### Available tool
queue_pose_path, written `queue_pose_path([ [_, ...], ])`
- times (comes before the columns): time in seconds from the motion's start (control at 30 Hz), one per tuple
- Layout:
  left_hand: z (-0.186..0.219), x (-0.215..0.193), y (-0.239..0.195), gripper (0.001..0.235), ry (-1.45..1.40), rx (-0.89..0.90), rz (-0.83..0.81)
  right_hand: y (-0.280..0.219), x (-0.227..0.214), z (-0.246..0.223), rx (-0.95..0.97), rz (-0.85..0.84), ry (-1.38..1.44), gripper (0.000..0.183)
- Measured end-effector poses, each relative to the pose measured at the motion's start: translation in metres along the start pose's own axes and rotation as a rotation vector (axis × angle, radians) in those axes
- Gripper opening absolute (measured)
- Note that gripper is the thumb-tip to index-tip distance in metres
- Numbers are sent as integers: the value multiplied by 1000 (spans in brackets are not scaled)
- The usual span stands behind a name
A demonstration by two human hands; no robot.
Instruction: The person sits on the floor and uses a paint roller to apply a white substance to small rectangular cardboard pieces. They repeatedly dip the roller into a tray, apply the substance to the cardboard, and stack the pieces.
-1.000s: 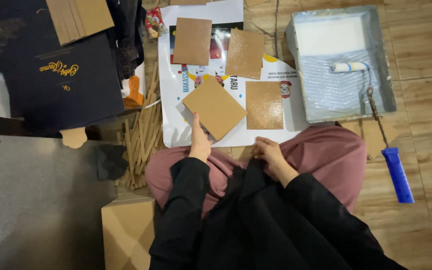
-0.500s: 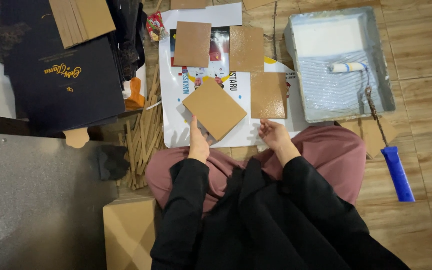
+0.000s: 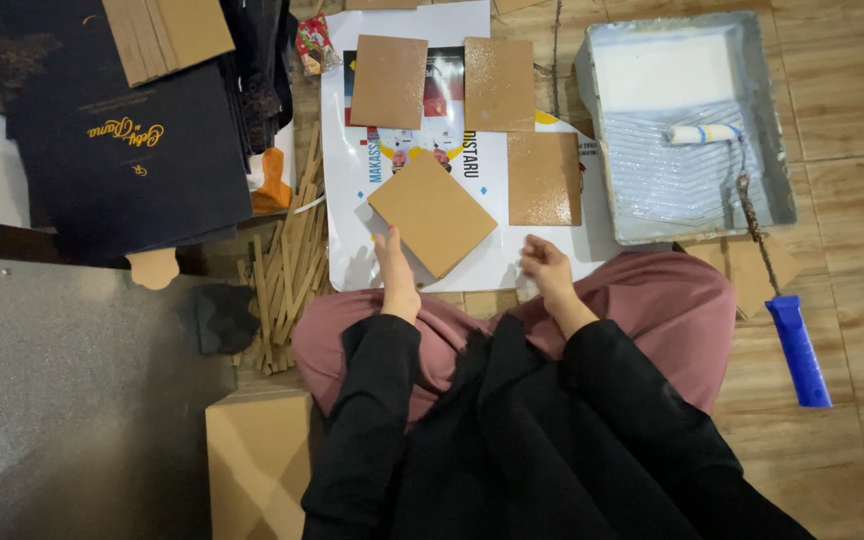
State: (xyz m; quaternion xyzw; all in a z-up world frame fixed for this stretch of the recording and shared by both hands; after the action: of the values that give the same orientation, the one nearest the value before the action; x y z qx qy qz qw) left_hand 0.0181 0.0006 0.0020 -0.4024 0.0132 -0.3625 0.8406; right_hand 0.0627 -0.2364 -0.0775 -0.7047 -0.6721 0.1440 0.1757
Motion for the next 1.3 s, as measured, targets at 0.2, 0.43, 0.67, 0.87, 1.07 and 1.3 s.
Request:
queue_pose_path([
  [0.2, -16, -10, 18, 63, 209, 278, 73, -16, 18, -4, -415, 17, -897, 41],
  [0.43, -11, -9, 5, 56, 240, 335, 88, -35, 27, -26, -730, 73, -1090, 33],
  [0.67, -8, 31, -27, 42, 543, 686, -203, 42, -52, 2, -349, 429, -672, 20],
  [0.87, -79, 105, 21, 56, 401, 166, -430, 21, -29, -35, -141, 437, -587, 47],
  [1.07, -73, 148, 36, 77, 372, -164, -447, 35, -38, -30, -66, 457, -544, 48],
  [1.3, -84, 155, 42, 86, 483, -213, -441, 54, -47, -17, -23, 469, -499, 46],
])
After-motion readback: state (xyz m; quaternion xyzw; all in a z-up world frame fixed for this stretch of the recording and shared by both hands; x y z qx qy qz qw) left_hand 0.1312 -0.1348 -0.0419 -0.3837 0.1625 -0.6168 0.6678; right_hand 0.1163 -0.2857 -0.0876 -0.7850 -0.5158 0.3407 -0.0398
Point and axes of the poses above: each hand's wrist, its own y-axis towards the middle knuckle, its own x-axis out of the palm, z = x × y, the point moved 2 cm from there along y, towards the middle knuckle, and after that the axes turned 3 degrees about z, right-handed, at the moved point
